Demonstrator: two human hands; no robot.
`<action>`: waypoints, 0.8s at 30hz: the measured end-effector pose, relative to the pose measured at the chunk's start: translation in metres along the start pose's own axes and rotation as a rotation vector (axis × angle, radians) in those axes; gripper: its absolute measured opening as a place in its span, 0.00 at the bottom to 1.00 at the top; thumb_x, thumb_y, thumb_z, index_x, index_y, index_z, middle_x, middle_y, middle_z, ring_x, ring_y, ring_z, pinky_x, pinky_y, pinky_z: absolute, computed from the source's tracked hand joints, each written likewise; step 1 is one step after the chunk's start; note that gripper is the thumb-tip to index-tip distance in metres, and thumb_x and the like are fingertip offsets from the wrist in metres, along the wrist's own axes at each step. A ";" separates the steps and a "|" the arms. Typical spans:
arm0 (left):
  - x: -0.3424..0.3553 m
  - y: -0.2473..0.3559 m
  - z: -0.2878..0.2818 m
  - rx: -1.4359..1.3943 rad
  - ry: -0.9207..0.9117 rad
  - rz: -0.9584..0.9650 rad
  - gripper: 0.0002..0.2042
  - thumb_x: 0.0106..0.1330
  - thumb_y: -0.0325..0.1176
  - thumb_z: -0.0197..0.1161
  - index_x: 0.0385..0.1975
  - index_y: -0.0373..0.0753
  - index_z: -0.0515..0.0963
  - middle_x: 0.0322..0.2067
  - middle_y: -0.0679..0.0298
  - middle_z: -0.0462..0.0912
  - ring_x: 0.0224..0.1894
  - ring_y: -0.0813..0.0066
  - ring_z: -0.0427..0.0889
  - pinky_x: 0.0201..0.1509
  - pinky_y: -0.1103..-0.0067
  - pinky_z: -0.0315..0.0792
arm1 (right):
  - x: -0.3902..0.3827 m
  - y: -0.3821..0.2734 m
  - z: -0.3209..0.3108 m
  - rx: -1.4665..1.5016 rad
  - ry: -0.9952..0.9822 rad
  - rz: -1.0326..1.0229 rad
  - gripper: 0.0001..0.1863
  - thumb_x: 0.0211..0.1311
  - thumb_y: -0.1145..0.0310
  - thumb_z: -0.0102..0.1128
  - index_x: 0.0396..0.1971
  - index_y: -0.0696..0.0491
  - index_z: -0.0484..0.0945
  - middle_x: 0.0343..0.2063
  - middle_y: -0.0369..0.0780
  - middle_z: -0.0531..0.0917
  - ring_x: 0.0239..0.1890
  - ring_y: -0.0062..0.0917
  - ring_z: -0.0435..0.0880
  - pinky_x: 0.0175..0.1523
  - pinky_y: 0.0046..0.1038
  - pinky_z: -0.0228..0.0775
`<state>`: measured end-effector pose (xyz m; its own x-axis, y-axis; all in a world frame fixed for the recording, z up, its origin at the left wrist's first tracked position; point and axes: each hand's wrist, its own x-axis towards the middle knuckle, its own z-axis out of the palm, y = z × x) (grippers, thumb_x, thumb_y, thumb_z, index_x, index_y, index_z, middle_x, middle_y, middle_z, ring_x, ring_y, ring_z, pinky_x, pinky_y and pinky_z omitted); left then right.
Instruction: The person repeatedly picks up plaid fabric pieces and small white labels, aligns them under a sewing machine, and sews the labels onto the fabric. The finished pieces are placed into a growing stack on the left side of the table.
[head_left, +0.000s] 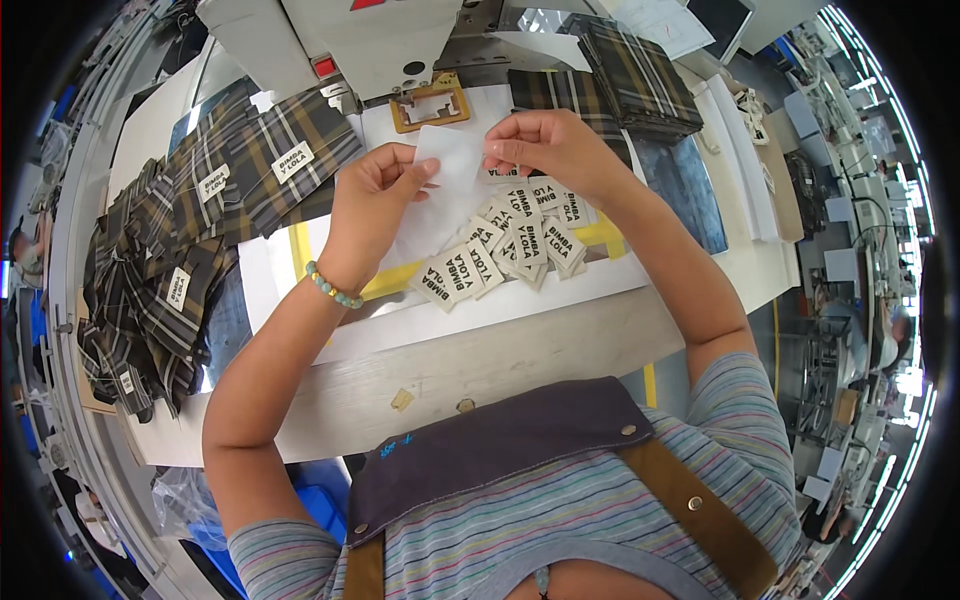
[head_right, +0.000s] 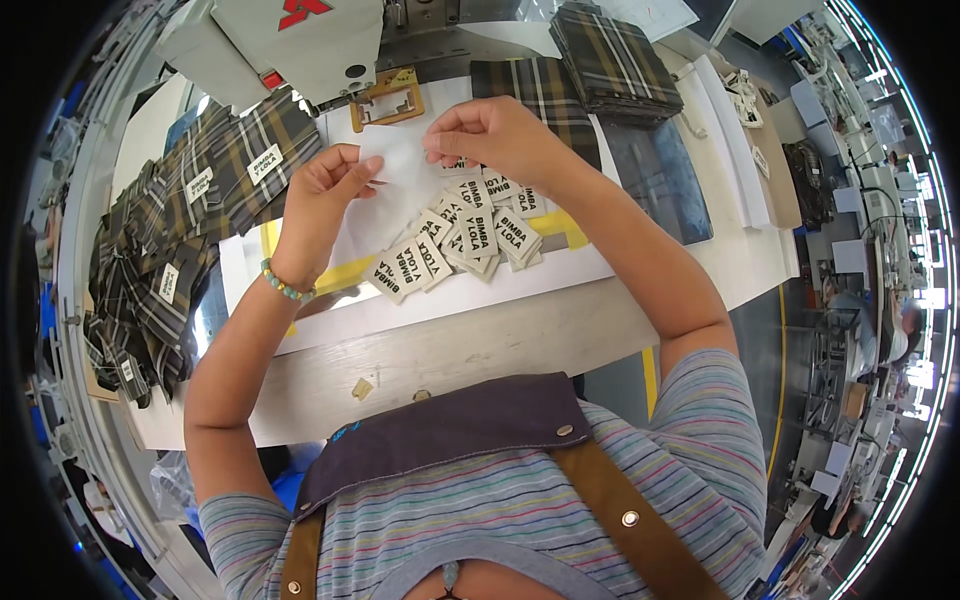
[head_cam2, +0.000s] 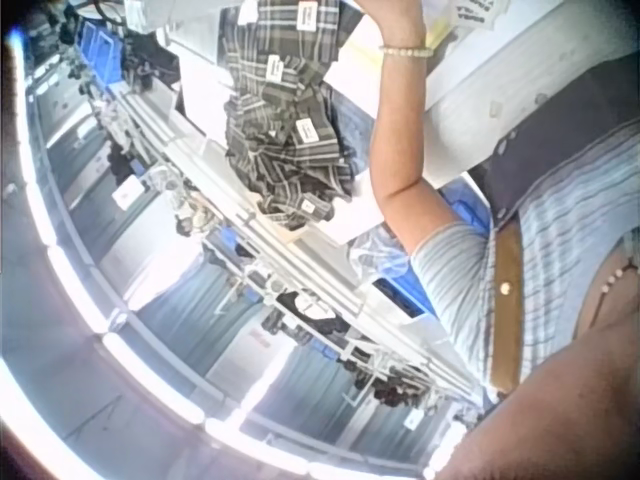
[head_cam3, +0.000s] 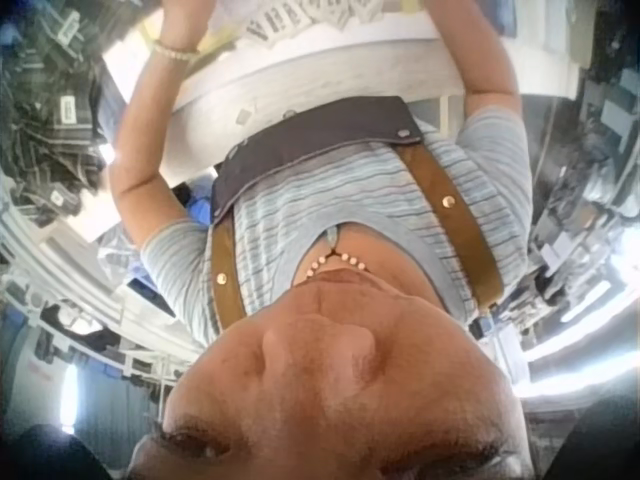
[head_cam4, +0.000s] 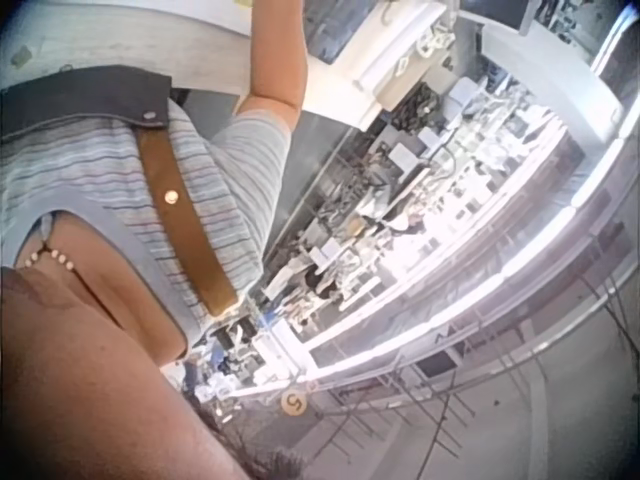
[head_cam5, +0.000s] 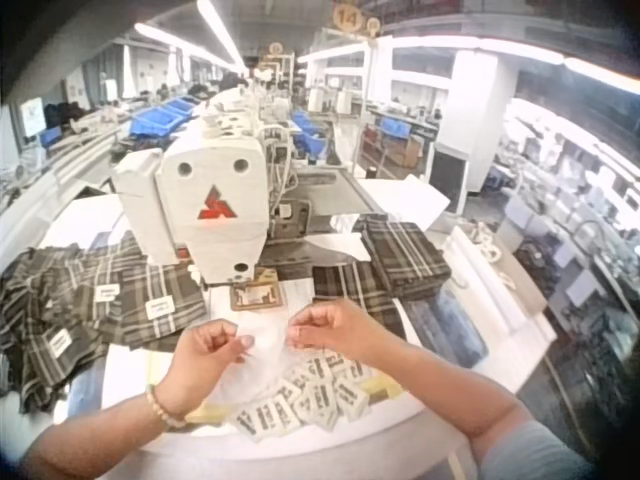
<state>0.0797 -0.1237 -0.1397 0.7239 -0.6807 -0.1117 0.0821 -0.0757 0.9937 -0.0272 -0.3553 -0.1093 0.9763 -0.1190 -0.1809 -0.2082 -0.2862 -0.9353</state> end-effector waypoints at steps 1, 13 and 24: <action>0.001 -0.003 -0.001 -0.002 -0.020 -0.008 0.07 0.77 0.33 0.69 0.43 0.36 0.86 0.36 0.70 0.90 0.37 0.86 0.83 0.47 0.84 0.75 | 0.001 0.002 0.001 0.021 -0.002 0.000 0.15 0.76 0.59 0.67 0.48 0.56 0.87 0.36 0.33 0.90 0.39 0.14 0.84 0.45 0.19 0.74; -0.002 0.004 -0.022 0.749 -0.024 0.432 0.14 0.72 0.30 0.69 0.54 0.33 0.83 0.45 0.62 0.91 0.46 0.69 0.89 0.51 0.74 0.80 | 0.056 0.010 -0.027 -0.428 -0.022 -0.022 0.12 0.65 0.66 0.69 0.36 0.62 0.89 0.27 0.38 0.90 0.29 0.18 0.86 0.40 0.22 0.78; 0.005 -0.020 -0.020 1.172 -0.101 0.829 0.21 0.71 0.37 0.69 0.60 0.33 0.80 0.60 0.53 0.85 0.65 0.49 0.80 0.65 0.62 0.76 | 0.092 0.019 -0.037 -0.706 -0.055 -0.119 0.13 0.62 0.63 0.71 0.35 0.58 0.90 0.26 0.36 0.89 0.27 0.18 0.84 0.37 0.25 0.75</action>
<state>0.0955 -0.1108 -0.1599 0.2283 -0.8687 0.4396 -0.9671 -0.1503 0.2053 0.0562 -0.4072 -0.1320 0.9924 -0.0057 -0.1228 -0.0708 -0.8434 -0.5326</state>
